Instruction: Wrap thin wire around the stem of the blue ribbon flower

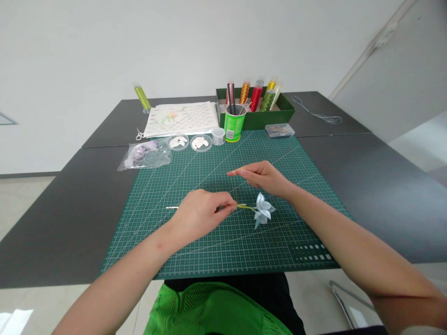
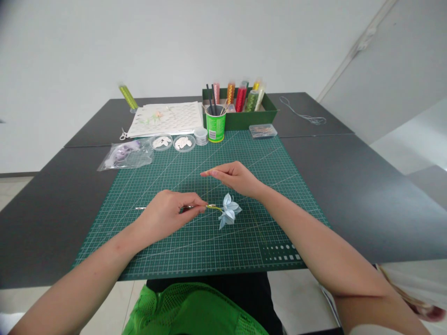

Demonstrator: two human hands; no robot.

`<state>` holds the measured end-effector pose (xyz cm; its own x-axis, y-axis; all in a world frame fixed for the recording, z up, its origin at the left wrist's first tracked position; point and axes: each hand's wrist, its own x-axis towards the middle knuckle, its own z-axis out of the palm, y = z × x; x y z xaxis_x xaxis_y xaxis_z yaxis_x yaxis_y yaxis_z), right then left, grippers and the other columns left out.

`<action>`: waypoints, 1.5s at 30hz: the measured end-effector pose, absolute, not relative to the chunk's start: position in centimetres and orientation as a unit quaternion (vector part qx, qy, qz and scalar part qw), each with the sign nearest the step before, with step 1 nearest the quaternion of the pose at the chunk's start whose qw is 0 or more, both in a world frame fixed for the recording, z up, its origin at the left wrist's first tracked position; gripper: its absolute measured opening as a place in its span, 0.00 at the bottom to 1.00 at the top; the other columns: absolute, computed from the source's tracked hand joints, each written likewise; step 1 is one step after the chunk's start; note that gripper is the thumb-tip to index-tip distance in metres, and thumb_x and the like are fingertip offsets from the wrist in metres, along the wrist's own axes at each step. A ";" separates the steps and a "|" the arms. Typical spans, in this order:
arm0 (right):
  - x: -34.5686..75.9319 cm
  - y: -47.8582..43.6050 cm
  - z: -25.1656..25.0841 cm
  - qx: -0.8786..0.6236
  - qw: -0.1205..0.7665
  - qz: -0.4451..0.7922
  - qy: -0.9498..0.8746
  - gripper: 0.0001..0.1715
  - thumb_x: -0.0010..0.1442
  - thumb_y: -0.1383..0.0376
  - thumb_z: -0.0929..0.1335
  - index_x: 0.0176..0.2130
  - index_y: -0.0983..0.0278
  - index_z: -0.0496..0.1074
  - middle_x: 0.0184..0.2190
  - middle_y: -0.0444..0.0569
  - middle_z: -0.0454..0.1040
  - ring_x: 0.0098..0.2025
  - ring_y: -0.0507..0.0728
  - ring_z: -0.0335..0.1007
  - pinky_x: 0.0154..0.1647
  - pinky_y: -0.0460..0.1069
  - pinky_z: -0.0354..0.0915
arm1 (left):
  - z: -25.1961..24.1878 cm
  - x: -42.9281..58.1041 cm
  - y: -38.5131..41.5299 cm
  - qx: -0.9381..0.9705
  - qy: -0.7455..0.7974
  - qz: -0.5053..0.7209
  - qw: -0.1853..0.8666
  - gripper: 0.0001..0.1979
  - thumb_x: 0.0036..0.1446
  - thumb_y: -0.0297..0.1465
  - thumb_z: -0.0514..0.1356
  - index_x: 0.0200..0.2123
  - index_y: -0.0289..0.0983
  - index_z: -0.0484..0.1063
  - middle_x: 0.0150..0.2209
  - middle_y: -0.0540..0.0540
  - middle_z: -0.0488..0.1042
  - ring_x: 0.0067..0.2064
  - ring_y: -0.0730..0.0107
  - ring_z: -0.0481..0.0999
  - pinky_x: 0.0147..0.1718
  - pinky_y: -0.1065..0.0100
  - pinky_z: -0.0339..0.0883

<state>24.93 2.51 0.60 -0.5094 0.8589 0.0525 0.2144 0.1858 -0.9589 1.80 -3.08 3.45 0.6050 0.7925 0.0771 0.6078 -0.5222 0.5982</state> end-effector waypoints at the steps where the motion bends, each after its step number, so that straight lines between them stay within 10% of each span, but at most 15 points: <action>1: 24.9 2.6 0.5 -0.389 0.308 0.503 -0.708 0.28 0.67 0.50 0.66 0.50 0.69 0.80 0.15 0.35 0.50 0.18 0.46 0.41 0.19 0.45 0.41 | 3.4 1.7 -3.1 0.855 0.404 0.187 0.265 0.07 0.65 0.30 0.62 0.36 0.42 0.81 0.29 0.56 0.82 0.25 0.77 0.74 0.25 0.73 0.57; 9: 25.0 3.2 -0.1 -0.374 0.270 0.495 -0.737 0.22 0.62 0.50 0.71 0.40 0.66 0.83 0.28 0.48 0.77 0.32 0.54 0.70 0.34 0.48 0.65 | 3.5 1.2 -3.0 0.822 0.418 0.351 0.166 0.06 0.65 0.31 0.63 0.41 0.40 0.82 0.27 0.54 0.82 0.24 0.76 0.74 0.24 0.74 0.60; 16: 25.3 2.8 -0.3 -0.312 0.215 0.629 -0.679 0.26 0.67 0.50 0.68 0.48 0.70 0.79 0.15 0.33 0.47 0.18 0.46 0.39 0.18 0.44 0.42 | 3.6 1.0 -2.2 0.720 0.488 0.427 0.246 0.10 0.62 0.34 0.63 0.42 0.42 0.85 0.32 0.50 0.85 0.28 0.71 0.80 0.25 0.73 0.67; 24: 25.7 3.1 -0.1 -0.285 0.356 0.736 -0.501 0.20 0.65 0.53 0.68 0.45 0.67 0.78 0.16 0.31 0.40 0.17 0.46 0.31 0.17 0.44 0.39 | 4.0 0.4 -0.7 0.613 0.505 0.452 0.406 0.15 0.55 0.40 0.67 0.41 0.37 0.86 0.27 0.46 0.82 0.19 0.77 0.64 0.19 0.73 0.59; 31: 26.1 4.2 0.4 -0.517 0.391 0.514 -0.561 0.21 0.66 0.48 0.66 0.32 0.61 0.65 0.15 0.32 0.47 0.16 0.47 0.40 0.17 0.44 0.43 | 3.6 0.3 -0.4 0.593 0.501 0.457 0.434 0.16 0.54 0.40 0.68 0.41 0.37 0.86 0.27 0.46 0.82 0.20 0.79 0.62 0.19 0.75 0.57; 37: 25.0 3.1 0.1 -0.546 0.411 0.201 -0.702 0.18 0.68 0.53 0.64 0.50 0.62 0.69 0.43 0.54 0.77 0.46 0.61 0.73 0.52 0.59 0.67 | 3.7 0.8 -0.7 0.598 0.505 0.446 0.434 0.16 0.54 0.40 0.67 0.41 0.36 0.86 0.27 0.46 0.81 0.19 0.79 0.60 0.18 0.74 0.55; 45: 21.3 -0.9 0.1 -0.302 0.409 0.578 -0.638 0.21 0.70 0.52 0.64 0.55 0.57 0.75 0.55 0.50 0.76 0.58 0.57 0.72 0.67 0.59 0.61 | 3.3 1.3 -0.9 0.617 0.496 0.435 0.430 0.14 0.56 0.37 0.66 0.42 0.37 0.85 0.28 0.47 0.83 0.21 0.75 0.70 0.20 0.73 0.61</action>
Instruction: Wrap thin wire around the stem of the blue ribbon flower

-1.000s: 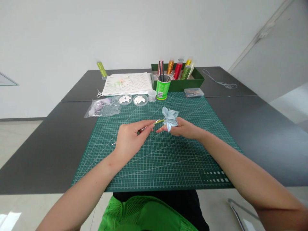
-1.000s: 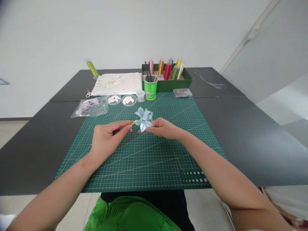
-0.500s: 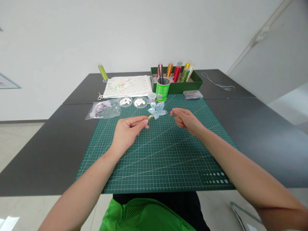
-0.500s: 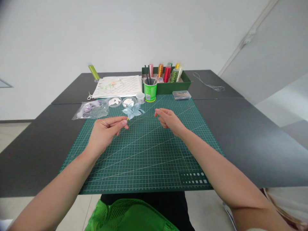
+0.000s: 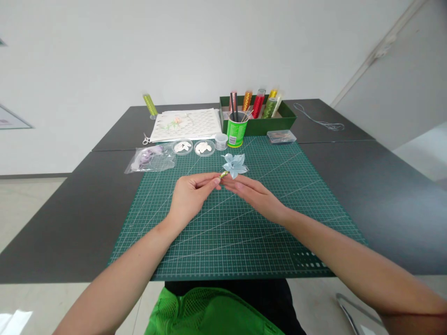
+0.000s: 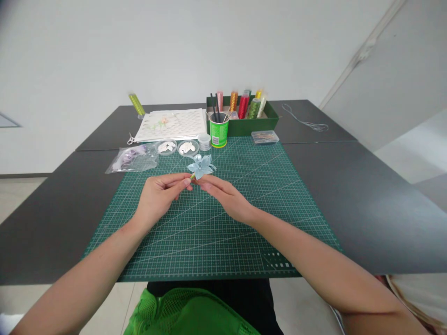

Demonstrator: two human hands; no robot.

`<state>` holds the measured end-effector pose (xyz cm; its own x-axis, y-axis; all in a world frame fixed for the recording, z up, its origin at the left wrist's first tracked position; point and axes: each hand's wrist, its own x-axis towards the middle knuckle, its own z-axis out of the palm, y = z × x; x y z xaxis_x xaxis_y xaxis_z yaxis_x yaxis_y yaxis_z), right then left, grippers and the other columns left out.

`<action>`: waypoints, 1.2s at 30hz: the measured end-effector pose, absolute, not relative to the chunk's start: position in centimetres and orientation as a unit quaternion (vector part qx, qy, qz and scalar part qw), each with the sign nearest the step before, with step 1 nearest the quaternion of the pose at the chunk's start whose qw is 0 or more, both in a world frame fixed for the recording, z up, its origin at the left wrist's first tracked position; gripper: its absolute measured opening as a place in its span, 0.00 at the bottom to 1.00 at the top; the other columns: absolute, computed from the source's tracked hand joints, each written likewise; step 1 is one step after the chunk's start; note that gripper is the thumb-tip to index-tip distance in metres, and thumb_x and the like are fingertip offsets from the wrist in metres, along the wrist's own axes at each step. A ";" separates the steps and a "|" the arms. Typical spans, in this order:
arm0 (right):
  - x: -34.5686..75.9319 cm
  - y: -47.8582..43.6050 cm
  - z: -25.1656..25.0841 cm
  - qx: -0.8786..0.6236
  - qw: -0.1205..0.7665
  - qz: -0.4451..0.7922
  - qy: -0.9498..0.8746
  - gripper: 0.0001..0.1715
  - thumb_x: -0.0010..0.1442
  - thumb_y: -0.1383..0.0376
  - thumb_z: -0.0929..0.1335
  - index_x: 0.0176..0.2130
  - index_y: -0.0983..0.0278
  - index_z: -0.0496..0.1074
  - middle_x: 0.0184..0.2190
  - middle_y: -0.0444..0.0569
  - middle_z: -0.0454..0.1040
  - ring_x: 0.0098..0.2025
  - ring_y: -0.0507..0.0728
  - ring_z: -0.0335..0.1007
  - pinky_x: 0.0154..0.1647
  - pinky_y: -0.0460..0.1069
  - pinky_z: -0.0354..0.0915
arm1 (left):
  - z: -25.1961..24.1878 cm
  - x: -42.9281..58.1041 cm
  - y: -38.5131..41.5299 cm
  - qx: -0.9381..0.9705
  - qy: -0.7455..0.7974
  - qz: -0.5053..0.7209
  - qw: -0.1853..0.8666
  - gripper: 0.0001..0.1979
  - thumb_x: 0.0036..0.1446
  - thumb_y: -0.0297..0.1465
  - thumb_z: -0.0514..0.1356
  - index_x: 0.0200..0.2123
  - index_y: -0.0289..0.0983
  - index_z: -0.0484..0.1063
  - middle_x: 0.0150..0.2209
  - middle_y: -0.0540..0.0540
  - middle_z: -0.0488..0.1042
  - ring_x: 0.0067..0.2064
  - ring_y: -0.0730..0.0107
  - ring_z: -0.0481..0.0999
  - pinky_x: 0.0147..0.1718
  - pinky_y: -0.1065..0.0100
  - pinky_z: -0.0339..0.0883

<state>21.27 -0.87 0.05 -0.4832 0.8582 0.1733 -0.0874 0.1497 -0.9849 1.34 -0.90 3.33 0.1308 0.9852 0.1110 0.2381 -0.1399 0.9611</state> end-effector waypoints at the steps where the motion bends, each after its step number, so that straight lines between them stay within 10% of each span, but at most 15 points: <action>1: 21.0 -1.1 0.0 -0.286 0.414 0.615 -0.607 0.21 0.69 0.52 0.65 0.56 0.57 0.74 0.54 0.50 0.77 0.55 0.56 0.75 0.64 0.58 0.65 | 3.3 1.4 -0.9 0.616 0.497 0.435 0.430 0.13 0.56 0.36 0.66 0.42 0.37 0.85 0.29 0.47 0.83 0.23 0.74 0.72 0.21 0.73 0.63; 4: 20.6 -1.6 -0.1 -0.289 0.394 0.661 -0.569 0.23 0.69 0.52 0.65 0.58 0.57 0.72 0.47 0.50 0.79 0.36 0.52 0.78 0.37 0.49 0.75 | 3.1 1.4 -0.9 0.607 0.509 0.431 0.432 0.12 0.56 0.35 0.66 0.42 0.38 0.85 0.30 0.47 0.84 0.27 0.70 0.78 0.24 0.71 0.68; 7: 20.7 -1.7 -0.1 -0.361 0.383 0.563 -0.638 0.21 0.70 0.55 0.64 0.57 0.60 0.73 0.28 0.43 0.74 0.19 0.47 0.61 0.19 0.44 0.59 | 3.1 1.4 -0.9 0.604 0.514 0.430 0.432 0.13 0.56 0.36 0.66 0.41 0.37 0.85 0.29 0.47 0.84 0.27 0.69 0.78 0.24 0.71 0.69; 16: 21.1 -2.8 0.6 -0.419 0.349 0.267 -0.795 0.19 0.72 0.59 0.60 0.50 0.60 0.77 0.46 0.51 0.82 0.38 0.57 0.78 0.38 0.51 0.69 | 2.7 1.2 -0.4 0.592 0.522 0.435 0.433 0.15 0.54 0.39 0.67 0.41 0.37 0.85 0.28 0.46 0.82 0.19 0.77 0.63 0.18 0.73 0.57; 21: 20.7 -2.4 0.4 -0.444 0.396 0.365 -0.716 0.16 0.71 0.60 0.61 0.44 0.61 0.76 0.39 0.50 0.80 0.36 0.55 0.74 0.40 0.51 0.70 | 2.6 1.2 -0.3 0.597 0.527 0.436 0.419 0.16 0.55 0.39 0.66 0.41 0.36 0.85 0.28 0.46 0.83 0.19 0.76 0.65 0.18 0.72 0.58; 27: 20.4 -1.5 -0.6 -0.391 0.426 0.632 -0.515 0.18 0.68 0.55 0.65 0.53 0.60 0.71 0.54 0.53 0.74 0.55 0.56 0.72 0.59 0.54 0.69 | 2.3 1.1 -0.3 0.623 0.527 0.433 0.384 0.14 0.58 0.38 0.65 0.43 0.38 0.85 0.31 0.46 0.84 0.30 0.67 0.81 0.30 0.68 0.73; 31: 20.2 -2.0 0.1 -0.353 0.390 0.712 -0.465 0.22 0.66 0.54 0.67 0.56 0.60 0.68 0.53 0.53 0.74 0.42 0.53 0.78 0.43 0.50 0.75 | 2.0 1.0 -0.3 0.641 0.528 0.428 0.356 0.13 0.60 0.37 0.64 0.44 0.39 0.85 0.33 0.47 0.85 0.34 0.65 0.83 0.36 0.67 0.74; 36: 20.3 -2.3 0.3 -0.416 0.347 0.541 -0.644 0.23 0.69 0.59 0.64 0.61 0.62 0.66 0.28 0.40 0.70 0.19 0.48 0.60 0.21 0.46 0.58 | 1.9 1.0 -0.1 0.656 0.536 0.409 0.339 0.13 0.61 0.38 0.64 0.44 0.41 0.85 0.32 0.48 0.85 0.32 0.65 0.83 0.34 0.67 0.73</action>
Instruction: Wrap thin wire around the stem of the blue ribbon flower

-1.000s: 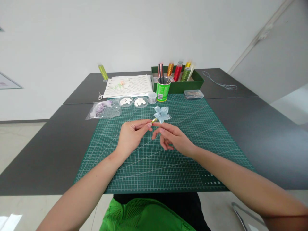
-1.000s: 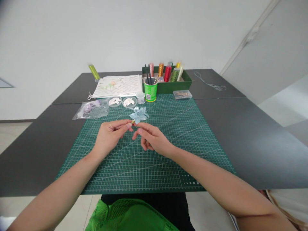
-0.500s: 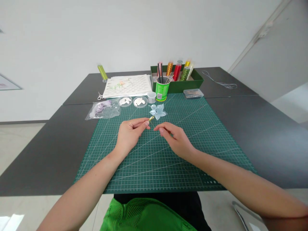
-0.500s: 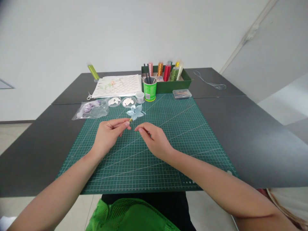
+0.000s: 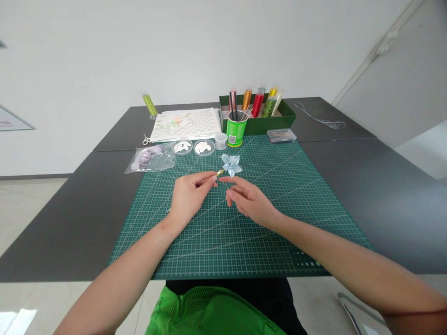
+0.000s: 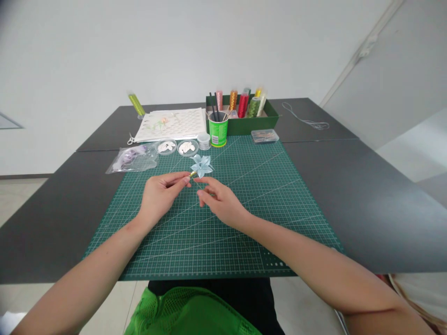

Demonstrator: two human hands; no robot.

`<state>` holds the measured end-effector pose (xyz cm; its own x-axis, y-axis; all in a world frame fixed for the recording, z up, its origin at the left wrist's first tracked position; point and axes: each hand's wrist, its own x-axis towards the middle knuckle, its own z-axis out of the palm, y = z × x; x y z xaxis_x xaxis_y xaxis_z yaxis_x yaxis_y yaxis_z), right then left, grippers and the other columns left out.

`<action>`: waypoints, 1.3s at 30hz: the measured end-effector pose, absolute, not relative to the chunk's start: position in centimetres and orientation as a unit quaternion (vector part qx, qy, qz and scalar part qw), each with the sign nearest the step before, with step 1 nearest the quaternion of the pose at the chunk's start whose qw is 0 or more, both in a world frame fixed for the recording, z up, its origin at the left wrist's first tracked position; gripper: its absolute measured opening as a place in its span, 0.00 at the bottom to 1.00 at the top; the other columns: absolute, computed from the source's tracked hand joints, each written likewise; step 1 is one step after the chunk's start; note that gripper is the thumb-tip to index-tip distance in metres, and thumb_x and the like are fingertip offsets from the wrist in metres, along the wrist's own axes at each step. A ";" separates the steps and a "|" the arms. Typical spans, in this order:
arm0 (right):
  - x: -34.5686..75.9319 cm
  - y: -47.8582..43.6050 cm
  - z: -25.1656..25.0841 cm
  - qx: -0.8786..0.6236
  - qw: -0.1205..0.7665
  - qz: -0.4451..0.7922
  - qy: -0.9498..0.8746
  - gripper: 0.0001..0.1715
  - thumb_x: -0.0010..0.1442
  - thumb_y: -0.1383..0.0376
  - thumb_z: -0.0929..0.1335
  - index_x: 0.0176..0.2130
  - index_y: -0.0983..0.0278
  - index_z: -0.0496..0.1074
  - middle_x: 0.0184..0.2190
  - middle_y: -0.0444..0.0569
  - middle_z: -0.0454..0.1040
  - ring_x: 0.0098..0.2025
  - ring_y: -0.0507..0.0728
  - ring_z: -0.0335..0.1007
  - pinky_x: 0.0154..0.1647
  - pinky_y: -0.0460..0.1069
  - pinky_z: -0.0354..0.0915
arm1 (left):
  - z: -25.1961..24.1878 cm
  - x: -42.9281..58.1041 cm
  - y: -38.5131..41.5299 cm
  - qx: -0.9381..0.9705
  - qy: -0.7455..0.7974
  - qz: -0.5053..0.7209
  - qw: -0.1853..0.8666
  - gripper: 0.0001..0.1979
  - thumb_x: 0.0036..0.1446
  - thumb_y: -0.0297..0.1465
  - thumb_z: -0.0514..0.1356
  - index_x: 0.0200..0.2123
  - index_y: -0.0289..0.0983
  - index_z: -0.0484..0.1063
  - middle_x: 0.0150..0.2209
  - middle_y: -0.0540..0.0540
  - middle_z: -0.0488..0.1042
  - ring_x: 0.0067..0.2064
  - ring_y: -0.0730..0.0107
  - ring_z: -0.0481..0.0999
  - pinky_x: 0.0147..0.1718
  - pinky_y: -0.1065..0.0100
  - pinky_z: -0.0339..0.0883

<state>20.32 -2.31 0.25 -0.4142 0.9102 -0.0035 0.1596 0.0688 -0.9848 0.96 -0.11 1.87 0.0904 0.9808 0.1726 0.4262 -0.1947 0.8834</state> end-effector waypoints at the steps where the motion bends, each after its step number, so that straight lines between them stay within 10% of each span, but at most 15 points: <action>1: 20.4 -2.3 0.2 -0.423 0.347 0.475 -0.689 0.22 0.69 0.60 0.64 0.60 0.62 0.68 0.24 0.38 0.67 0.20 0.48 0.59 0.23 0.46 0.59 | 1.9 1.0 -0.1 0.655 0.537 0.409 0.339 0.13 0.61 0.37 0.64 0.44 0.41 0.85 0.33 0.48 0.85 0.32 0.65 0.83 0.34 0.66 0.73; 11: 21.5 -2.4 -0.3 -0.371 0.375 -0.030 -0.849 0.12 0.72 0.66 0.64 0.47 0.65 0.77 0.35 0.46 0.83 0.30 0.50 0.77 0.28 0.44 0.64 | 2.0 1.0 0.1 0.646 0.549 0.391 0.358 0.13 0.60 0.38 0.63 0.43 0.39 0.84 0.30 0.49 0.84 0.28 0.67 0.79 0.29 0.68 0.67; 17: 22.7 -2.2 1.4 -0.239 0.391 -0.234 -0.857 0.05 0.67 0.73 0.68 0.42 0.68 0.76 0.20 0.38 0.69 0.21 0.47 0.63 0.23 0.45 0.59 | 1.7 0.8 0.5 0.640 0.568 0.332 0.396 0.13 0.59 0.39 0.63 0.43 0.38 0.81 0.29 0.50 0.83 0.22 0.72 0.70 0.24 0.70 0.61; 39: 23.7 -0.2 1.5 -0.276 0.390 -0.179 -0.860 0.14 0.70 0.67 0.67 0.33 0.64 0.76 0.21 0.40 0.73 0.22 0.46 0.64 0.24 0.44 0.58 | 2.1 0.8 -0.8 0.766 0.392 0.097 0.500 0.04 0.59 0.29 0.63 0.33 0.39 0.79 0.31 0.54 0.83 0.29 0.75 0.78 0.28 0.74 0.62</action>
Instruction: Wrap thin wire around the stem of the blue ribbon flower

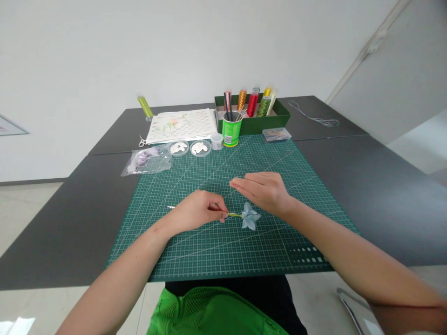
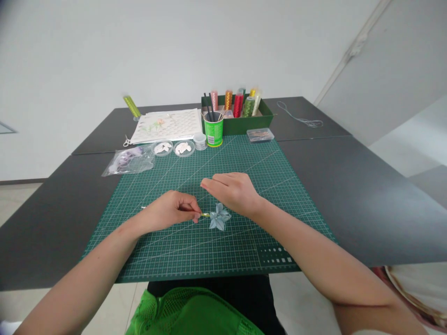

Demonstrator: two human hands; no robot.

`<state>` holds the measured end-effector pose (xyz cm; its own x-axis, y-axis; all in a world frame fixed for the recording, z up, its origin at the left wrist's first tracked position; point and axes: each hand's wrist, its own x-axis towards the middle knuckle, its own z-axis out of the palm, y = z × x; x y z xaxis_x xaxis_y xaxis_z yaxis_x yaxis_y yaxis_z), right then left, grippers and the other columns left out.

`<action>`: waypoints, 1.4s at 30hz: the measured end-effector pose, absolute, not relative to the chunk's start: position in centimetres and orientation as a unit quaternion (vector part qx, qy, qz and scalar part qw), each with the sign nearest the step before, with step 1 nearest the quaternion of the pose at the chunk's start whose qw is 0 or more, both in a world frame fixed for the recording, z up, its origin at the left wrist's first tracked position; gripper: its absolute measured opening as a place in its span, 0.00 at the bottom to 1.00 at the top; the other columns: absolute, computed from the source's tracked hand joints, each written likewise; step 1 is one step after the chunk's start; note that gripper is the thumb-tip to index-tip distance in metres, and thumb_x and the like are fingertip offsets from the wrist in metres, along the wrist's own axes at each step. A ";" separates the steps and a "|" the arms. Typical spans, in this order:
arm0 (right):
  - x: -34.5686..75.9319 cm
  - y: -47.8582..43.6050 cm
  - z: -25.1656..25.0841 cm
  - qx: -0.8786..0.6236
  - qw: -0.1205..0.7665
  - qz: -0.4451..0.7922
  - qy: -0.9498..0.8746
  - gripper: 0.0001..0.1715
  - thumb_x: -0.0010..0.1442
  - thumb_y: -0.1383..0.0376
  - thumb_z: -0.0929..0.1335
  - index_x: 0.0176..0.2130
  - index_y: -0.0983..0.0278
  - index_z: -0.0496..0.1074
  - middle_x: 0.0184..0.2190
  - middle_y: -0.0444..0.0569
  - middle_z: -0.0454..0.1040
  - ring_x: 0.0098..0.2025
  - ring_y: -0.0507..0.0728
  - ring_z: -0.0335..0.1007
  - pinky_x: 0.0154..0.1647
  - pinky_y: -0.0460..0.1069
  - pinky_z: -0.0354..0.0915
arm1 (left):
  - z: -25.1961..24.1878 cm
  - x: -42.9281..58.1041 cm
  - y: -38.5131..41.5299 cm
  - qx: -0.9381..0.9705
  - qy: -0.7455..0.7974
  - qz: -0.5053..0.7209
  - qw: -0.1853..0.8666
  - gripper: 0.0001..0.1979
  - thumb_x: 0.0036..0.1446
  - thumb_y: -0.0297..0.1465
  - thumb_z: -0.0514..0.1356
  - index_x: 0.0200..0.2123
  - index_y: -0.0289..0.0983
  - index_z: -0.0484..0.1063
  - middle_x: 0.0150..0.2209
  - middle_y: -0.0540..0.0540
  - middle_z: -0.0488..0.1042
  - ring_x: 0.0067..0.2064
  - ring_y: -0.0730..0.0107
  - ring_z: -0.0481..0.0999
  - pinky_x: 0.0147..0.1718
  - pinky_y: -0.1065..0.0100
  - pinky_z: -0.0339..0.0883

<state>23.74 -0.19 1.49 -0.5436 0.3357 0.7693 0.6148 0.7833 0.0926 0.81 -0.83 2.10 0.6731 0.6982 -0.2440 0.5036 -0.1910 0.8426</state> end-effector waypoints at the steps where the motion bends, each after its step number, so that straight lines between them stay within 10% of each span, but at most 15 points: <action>1: 23.8 -0.1 1.3 -0.286 0.384 -0.170 -0.861 0.14 0.71 0.66 0.66 0.33 0.64 0.77 0.21 0.40 0.74 0.22 0.46 0.65 0.24 0.44 0.58 | 2.2 0.8 -0.9 0.768 0.390 0.097 0.499 0.04 0.59 0.29 0.64 0.33 0.39 0.79 0.31 0.53 0.83 0.29 0.75 0.78 0.28 0.74 0.62; 11: 24.3 1.5 -1.0 -0.381 0.321 -0.010 -0.867 0.15 0.72 0.61 0.65 0.41 0.62 0.80 0.37 0.45 0.85 0.37 0.52 0.82 0.34 0.44 0.67 | 3.2 0.7 -1.2 0.784 0.377 0.124 0.477 0.04 0.59 0.28 0.64 0.34 0.39 0.80 0.29 0.55 0.83 0.27 0.77 0.76 0.25 0.76 0.60; 22: 24.1 1.9 -2.0 -0.448 0.141 0.054 -0.881 0.14 0.69 0.65 0.64 0.37 0.66 0.77 0.26 0.47 0.78 0.25 0.52 0.71 0.27 0.45 0.54 | 3.7 0.8 -1.2 0.704 0.453 0.317 0.446 0.09 0.59 0.37 0.64 0.33 0.36 0.78 0.27 0.48 0.82 0.22 0.77 0.68 0.23 0.74 0.56; 28: 24.3 1.6 -1.5 -0.387 0.187 0.004 -0.903 0.16 0.72 0.64 0.61 0.50 0.62 0.76 0.26 0.44 0.80 0.22 0.50 0.69 0.26 0.44 0.53 | 3.9 0.2 0.0 0.613 0.497 0.436 0.433 0.13 0.57 0.40 0.66 0.33 0.35 0.76 0.30 0.45 0.83 0.20 0.78 0.63 0.22 0.74 0.59; 42: 24.3 0.0 0.4 -0.236 0.282 -0.163 -0.916 0.11 0.70 0.72 0.62 0.45 0.65 0.74 0.19 0.36 0.72 0.18 0.46 0.60 0.20 0.45 0.47 | 2.7 -0.3 1.3 0.578 0.556 0.410 0.435 0.13 0.54 0.40 0.67 0.32 0.36 0.76 0.31 0.44 0.83 0.20 0.77 0.64 0.21 0.73 0.58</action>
